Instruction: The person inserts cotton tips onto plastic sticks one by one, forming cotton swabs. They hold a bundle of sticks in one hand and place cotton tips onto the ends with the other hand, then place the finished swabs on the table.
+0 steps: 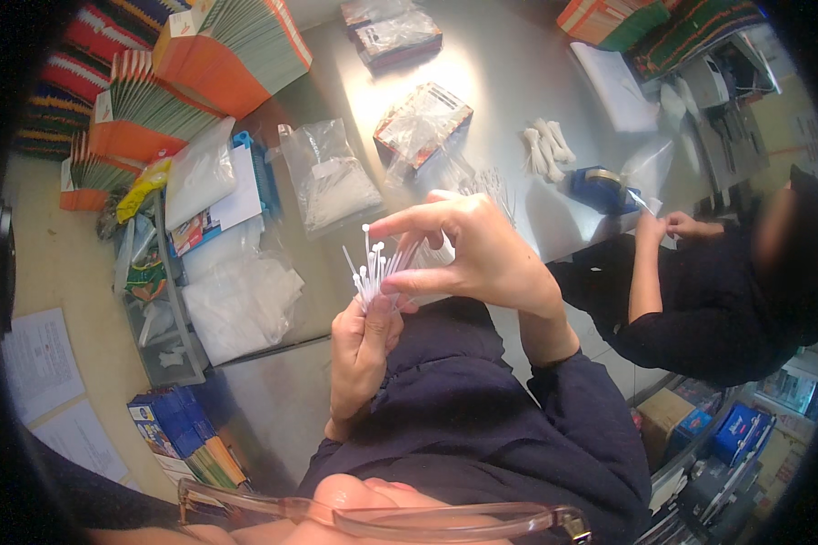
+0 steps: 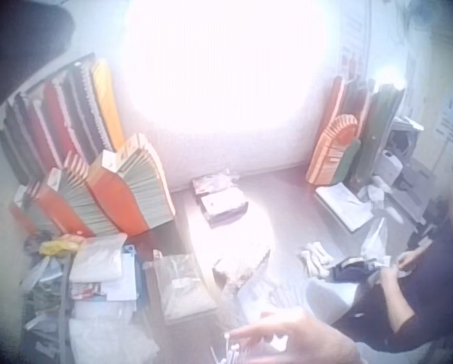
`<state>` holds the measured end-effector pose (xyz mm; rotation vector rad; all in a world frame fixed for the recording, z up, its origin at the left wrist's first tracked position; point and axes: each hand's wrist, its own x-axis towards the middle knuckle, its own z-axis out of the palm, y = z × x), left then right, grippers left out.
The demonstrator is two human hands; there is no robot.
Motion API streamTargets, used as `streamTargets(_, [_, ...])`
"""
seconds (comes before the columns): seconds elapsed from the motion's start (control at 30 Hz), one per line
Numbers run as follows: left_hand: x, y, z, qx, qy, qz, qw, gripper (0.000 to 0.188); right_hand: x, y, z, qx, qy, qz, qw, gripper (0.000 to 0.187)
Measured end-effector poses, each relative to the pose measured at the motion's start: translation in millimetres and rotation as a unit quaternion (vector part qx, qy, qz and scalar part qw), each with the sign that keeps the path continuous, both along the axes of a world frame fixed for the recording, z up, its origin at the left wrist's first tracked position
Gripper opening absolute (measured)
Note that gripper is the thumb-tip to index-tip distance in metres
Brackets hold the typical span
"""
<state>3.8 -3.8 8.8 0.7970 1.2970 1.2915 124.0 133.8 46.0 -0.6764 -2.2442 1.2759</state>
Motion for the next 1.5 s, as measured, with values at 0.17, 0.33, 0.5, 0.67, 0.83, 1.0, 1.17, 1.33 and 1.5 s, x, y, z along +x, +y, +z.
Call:
streamTargets(0.17, [-2, 0, 0, -0.004, -0.005, -0.013, 1.0, 0.033, 2, 3, -2, -0.004, -0.012, 0.033, 0.999, 0.019])
streamTargets(0.33, [-1, -1, 0, 0.005, 0.006, -0.013, 1.0, 0.034, 1, 2, -4, -0.036, 0.031, 0.008, 0.999, 0.012])
streamTargets(0.5, [-2, -1, 1, 0.011, 0.017, -0.025, 0.999, 0.036, 2, -1, 0, -0.082, 0.059, -0.046, 0.994, 0.011])
streamTargets(0.67, [-1, 0, 2, 0.008, 0.015, -0.027, 0.999, 0.036, 0, -3, 2, -0.079, 0.06, -0.059, 0.993, 0.011])
streamTargets(0.83, [-1, 0, 4, 0.011, 0.026, -0.029, 0.999, 0.036, 1, -3, 2, -0.116, 0.066, -0.065, 0.989, 0.011])
streamTargets(1.0, [-2, 0, 5, 0.009, 0.016, -0.033, 0.999, 0.035, 2, -1, 3, -0.121, 0.065, -0.057, 0.989, 0.012])
streamTargets(1.17, [-1, 0, 4, 0.007, 0.009, -0.034, 0.999, 0.035, 0, 0, 1, -0.063, 0.043, -0.031, 0.997, 0.015])
streamTargets(1.33, [-2, -1, 2, 0.009, 0.002, -0.034, 0.999, 0.035, -2, 0, 3, -0.084, 0.04, -0.033, 0.995, 0.014])
streamTargets(1.5, [-2, -1, 1, 0.015, -0.013, -0.047, 0.999, 0.035, -6, 2, 7, -0.067, 0.024, 0.026, 0.997, 0.012])
